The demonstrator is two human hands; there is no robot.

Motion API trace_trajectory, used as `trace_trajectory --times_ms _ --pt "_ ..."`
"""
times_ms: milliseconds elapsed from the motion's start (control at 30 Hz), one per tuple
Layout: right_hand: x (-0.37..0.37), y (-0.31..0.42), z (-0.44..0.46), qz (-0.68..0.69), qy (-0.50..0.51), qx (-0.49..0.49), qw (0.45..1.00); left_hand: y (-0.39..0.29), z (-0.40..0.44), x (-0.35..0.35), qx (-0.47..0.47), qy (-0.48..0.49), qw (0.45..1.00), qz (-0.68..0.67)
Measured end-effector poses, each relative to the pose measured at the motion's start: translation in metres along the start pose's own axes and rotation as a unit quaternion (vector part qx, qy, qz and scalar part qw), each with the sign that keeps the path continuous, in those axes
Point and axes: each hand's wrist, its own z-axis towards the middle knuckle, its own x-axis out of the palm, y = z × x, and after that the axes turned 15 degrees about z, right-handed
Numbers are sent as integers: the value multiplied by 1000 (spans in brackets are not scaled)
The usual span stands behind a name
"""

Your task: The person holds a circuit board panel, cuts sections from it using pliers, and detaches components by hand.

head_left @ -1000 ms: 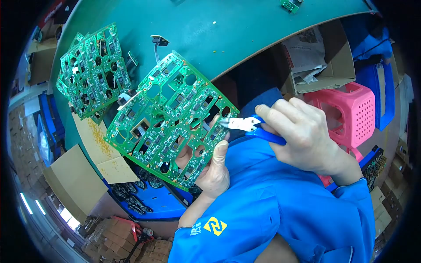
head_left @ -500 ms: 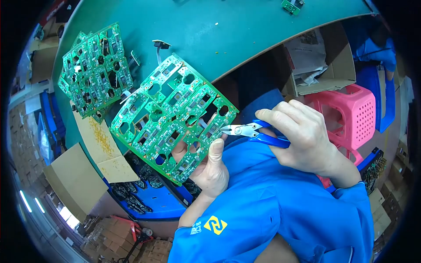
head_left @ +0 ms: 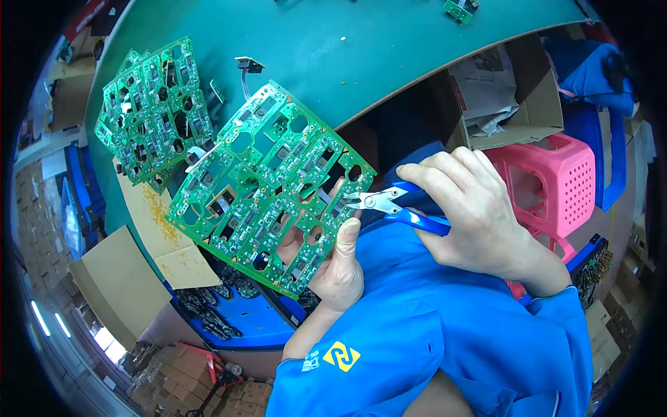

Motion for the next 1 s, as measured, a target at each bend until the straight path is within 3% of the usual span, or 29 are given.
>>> trace_trajectory --times_ms 567,700,900,1000 --pt "2 0 -2 -21 -10 -22 999 4 4 -6 11 38 995 91" --pt "4 -3 -5 -12 -21 -13 1000 1 0 3 1 -5 1000 -1" --pt "2 -3 -4 9 -28 -10 1000 -4 5 -1 -39 26 999 13" --pt "0 -3 0 20 -26 -17 999 3 1 2 -17 -15 1000 -4"
